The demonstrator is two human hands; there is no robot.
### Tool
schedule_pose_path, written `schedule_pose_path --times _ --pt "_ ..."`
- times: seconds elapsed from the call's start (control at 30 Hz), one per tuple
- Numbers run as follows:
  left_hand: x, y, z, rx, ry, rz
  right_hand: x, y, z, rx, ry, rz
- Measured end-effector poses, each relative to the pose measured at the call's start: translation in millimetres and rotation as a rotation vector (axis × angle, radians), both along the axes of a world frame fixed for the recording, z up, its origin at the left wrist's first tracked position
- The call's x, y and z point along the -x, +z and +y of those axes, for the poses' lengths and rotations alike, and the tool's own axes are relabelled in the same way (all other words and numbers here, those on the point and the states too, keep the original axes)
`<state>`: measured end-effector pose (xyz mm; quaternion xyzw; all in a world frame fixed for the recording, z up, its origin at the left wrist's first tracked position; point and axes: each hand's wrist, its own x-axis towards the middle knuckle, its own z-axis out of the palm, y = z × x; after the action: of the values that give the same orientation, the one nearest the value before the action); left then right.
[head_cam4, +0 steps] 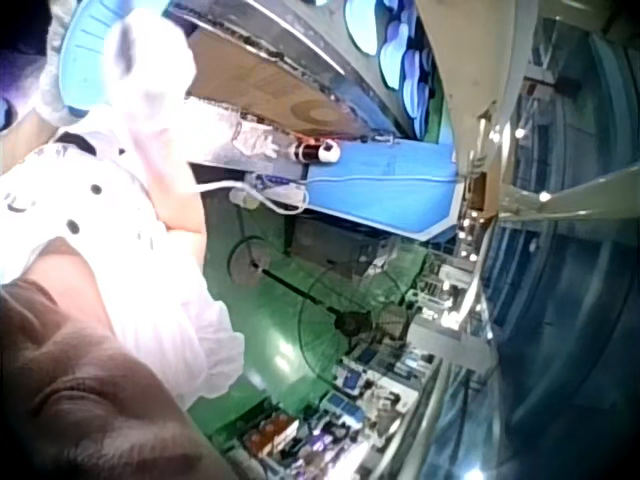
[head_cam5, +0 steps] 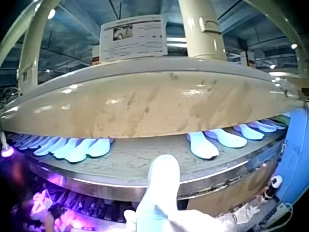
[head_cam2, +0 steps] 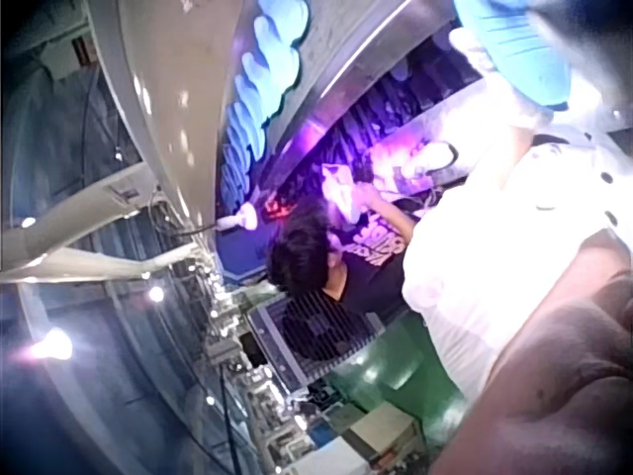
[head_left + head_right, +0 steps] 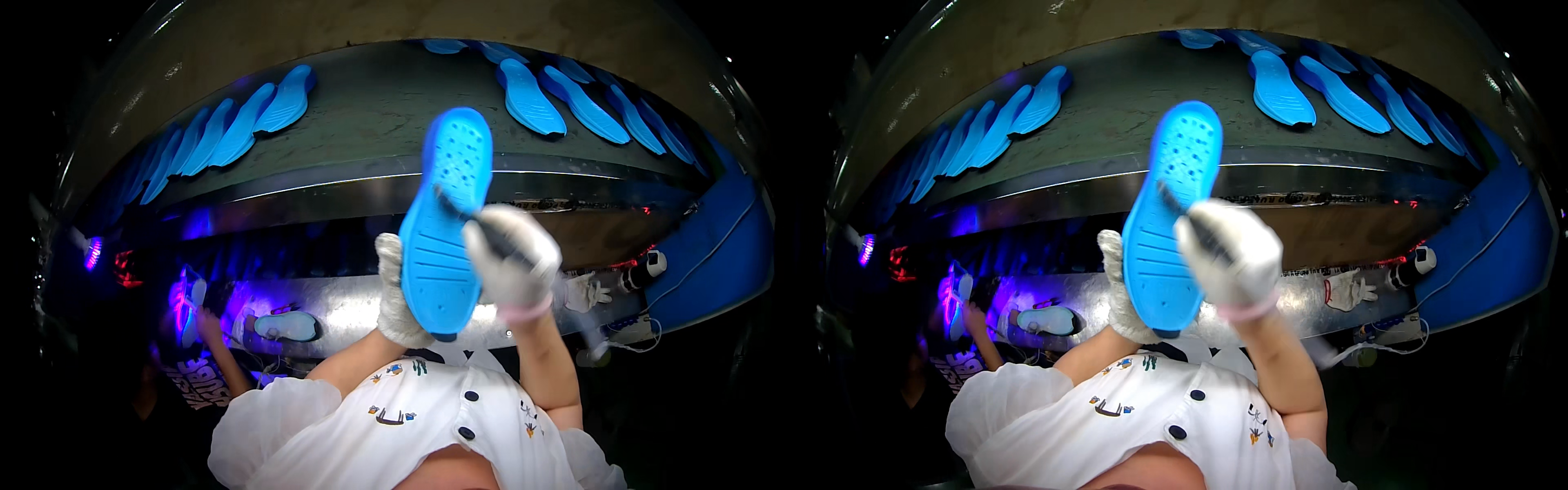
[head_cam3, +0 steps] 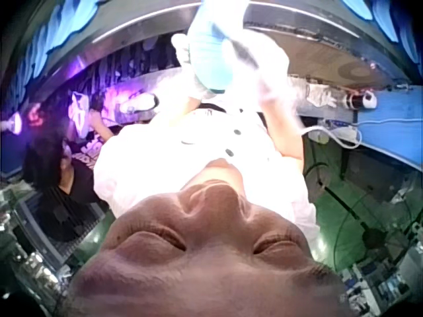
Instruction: The person applies adhesive to blue shoe soles using a brush, retrieves soles from a conveyor belt, and sets them back onto the belt.
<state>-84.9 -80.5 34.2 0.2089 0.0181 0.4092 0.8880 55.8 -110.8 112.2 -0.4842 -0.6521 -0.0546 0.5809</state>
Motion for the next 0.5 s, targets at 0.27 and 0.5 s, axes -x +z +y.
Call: schedule_pose_path --times 0.27,0.5 --pt "-1 -2 -9 0.092 0.035 0.177 0 -17 -18 0.110 -0.143 0.065" --pt "0 2 -11 0.027 -0.001 0.074 3 -20 -29 0.159 0.186 0.405"
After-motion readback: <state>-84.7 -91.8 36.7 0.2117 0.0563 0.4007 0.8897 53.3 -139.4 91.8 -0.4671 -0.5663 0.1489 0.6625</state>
